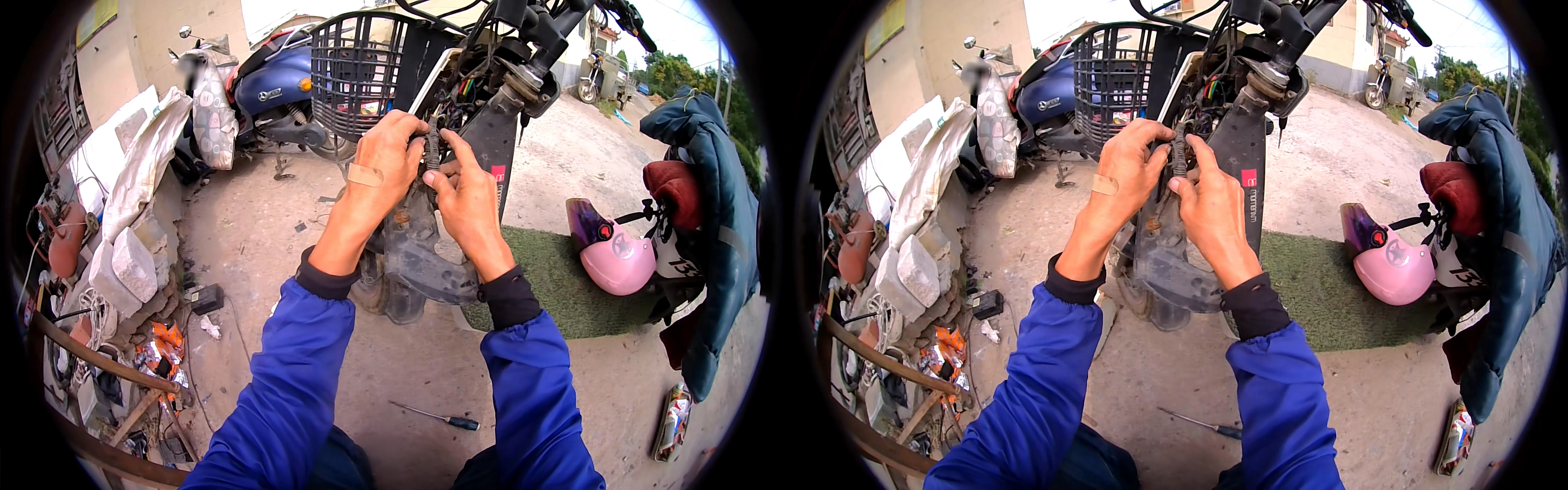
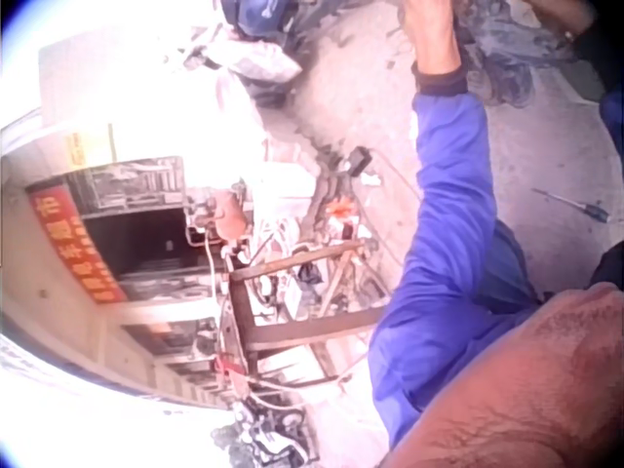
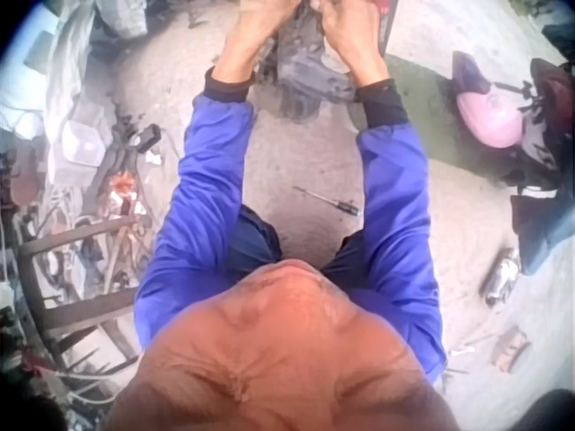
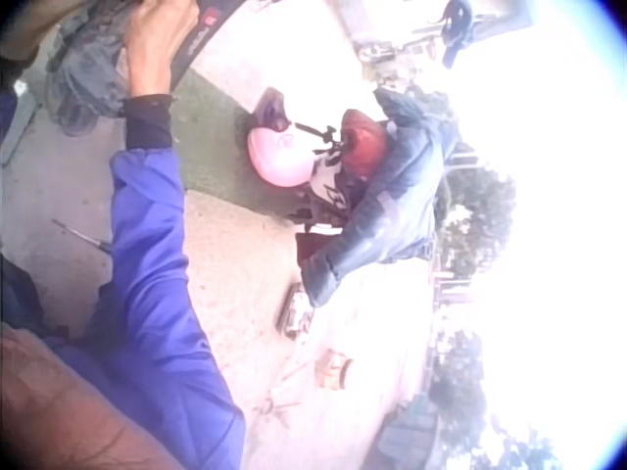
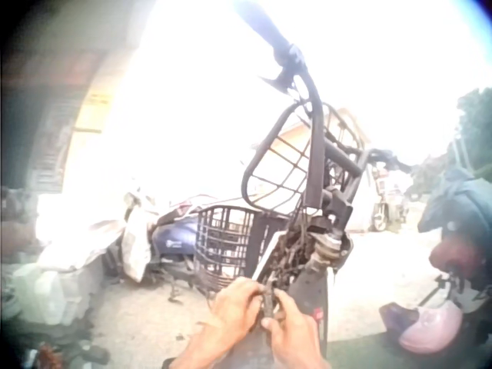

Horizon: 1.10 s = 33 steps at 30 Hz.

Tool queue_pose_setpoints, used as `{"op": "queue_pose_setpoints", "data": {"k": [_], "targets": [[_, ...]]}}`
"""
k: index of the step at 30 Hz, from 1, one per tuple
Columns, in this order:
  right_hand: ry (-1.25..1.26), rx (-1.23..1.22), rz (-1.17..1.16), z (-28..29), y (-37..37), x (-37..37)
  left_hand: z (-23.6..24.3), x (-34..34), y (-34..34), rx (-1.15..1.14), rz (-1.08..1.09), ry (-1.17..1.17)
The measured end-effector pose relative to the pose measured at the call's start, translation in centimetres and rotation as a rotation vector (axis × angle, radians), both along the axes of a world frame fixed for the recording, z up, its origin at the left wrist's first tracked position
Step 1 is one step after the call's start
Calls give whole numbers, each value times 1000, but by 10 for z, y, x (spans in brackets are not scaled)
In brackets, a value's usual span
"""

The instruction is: The person repairs the front handlebar assembly of a scooter. They connect electrical wires and secure them with a zip tie, then reattach the plastic handlebar cover and fasten it with screws using a screwdriver.

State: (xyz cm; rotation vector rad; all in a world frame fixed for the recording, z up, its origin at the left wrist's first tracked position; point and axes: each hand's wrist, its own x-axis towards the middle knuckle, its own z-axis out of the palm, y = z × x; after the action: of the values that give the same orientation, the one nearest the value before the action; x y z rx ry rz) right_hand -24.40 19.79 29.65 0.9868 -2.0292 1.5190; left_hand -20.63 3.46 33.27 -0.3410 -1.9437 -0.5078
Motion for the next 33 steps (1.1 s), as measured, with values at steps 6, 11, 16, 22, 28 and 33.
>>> {"op": "queue_pose_setpoints", "data": {"k": [6,11,16,22,28,33], "targets": [[51,-42,31,-3,0,-2,-8,-4,2,19,35,0],[90,24,23,-1,0,-2,-11,-8,-7,-16,19,48],[49,-1,29,0,4,-1,1,7,-2,62,-59,-192],[51,-17,-5,-5,0,-10,-3,3,1,133,-122,-129],[50,-20,3,-4,0,-9,3,13,-14,87,-157,-380],[25,-39,26,2,3,0,25,31,-18,-126,72,-321]]}}
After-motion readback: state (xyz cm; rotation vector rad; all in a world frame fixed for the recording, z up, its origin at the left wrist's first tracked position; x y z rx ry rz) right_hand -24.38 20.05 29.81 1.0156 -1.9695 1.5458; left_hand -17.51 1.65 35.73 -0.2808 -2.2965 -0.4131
